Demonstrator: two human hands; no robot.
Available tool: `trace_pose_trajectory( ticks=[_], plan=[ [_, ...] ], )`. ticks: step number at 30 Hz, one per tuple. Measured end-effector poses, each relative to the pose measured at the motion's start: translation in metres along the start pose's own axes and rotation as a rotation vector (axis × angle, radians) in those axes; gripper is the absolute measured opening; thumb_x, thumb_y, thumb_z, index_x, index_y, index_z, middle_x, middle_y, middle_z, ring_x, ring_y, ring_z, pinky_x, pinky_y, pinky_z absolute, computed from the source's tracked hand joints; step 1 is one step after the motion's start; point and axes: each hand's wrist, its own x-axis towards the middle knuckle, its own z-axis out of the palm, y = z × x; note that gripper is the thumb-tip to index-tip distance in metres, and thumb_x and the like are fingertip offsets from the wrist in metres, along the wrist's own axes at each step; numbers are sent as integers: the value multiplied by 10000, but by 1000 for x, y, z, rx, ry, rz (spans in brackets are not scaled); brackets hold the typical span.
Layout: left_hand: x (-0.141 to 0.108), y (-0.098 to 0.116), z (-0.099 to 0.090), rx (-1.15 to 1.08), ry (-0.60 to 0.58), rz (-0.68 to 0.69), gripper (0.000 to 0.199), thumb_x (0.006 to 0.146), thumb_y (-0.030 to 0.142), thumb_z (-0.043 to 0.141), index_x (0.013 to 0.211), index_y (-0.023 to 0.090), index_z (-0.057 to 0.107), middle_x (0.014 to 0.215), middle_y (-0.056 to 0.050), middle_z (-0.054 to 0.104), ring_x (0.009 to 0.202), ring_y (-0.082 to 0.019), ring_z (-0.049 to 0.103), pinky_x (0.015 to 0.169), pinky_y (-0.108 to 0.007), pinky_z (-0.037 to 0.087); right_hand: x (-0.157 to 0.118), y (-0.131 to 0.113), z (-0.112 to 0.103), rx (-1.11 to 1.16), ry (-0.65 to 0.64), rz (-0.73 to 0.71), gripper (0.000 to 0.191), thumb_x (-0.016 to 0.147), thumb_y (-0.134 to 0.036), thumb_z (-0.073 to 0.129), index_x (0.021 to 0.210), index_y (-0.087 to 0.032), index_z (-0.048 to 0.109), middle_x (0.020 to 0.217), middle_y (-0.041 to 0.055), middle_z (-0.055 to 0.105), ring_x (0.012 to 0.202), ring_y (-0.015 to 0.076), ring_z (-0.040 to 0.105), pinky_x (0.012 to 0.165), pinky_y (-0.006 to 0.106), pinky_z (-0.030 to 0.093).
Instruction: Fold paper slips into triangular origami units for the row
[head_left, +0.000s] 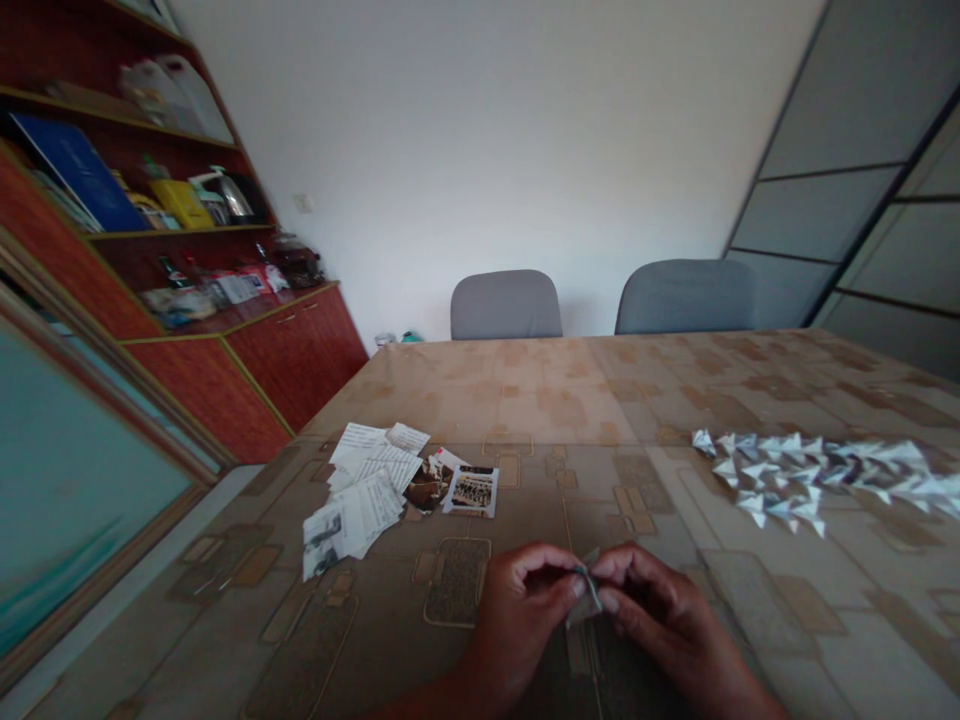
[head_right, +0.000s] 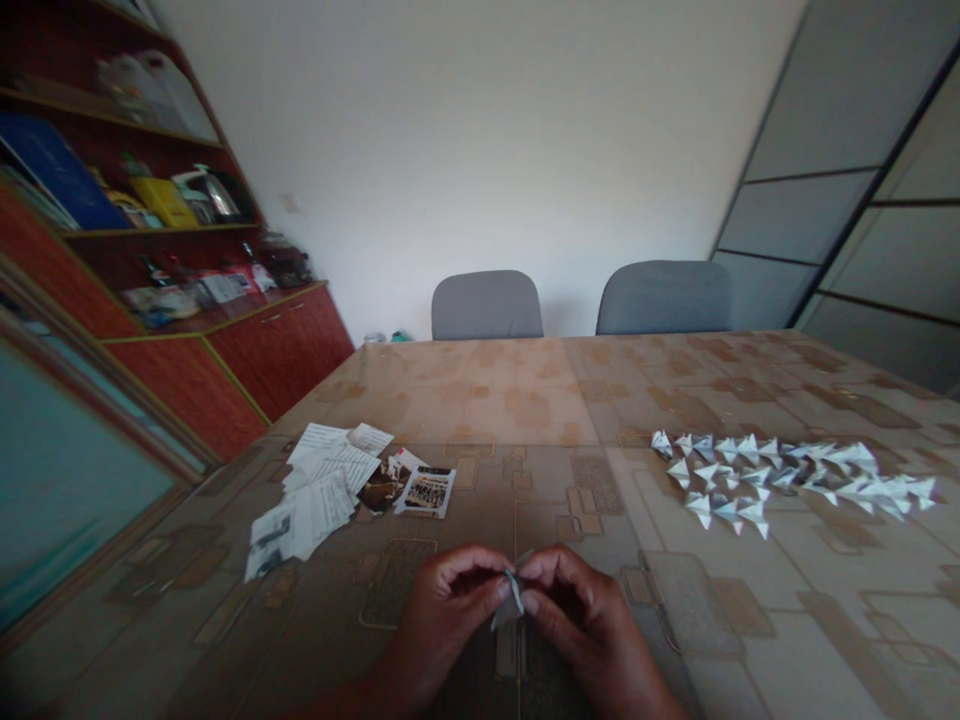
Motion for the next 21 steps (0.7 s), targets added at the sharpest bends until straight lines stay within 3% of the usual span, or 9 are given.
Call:
trace_pose_trajectory(
  ticks=[10, 16, 21],
  plan=[
    [-2, 0, 1, 10, -23, -28, 146, 698, 275, 665, 680, 131, 682, 646, -29, 675, 620, -157, 603, 596, -228, 451, 0, -4, -1, -143, -27, -42, 156, 888, -323, 569, 814, -199, 630, 723, 4, 659, 685, 157, 647, 634, 232, 521],
    [-1, -2, 3, -13, -1, -11, 109, 685, 242, 666, 697, 134, 667, 661, -26, 667, 641, -160, 604, 611, -229, 457, -3, -15, -4, -353, 23, -107, 132, 905, -303, 515, 873, -211, 604, 762, 8, 674, 711, 159, 659, 640, 226, 526],
    [-1, -2, 4, -23, -2, 19, 93, 691, 217, 655, 738, 141, 678, 714, -40, 690, 686, -172, 633, 638, -234, 480, -6, -8, 1, -525, 17, -115, 116, 880, -252, 502, 798, -202, 567, 688, 10, 650, 599, 153, 636, 552, 222, 510]
  ],
)
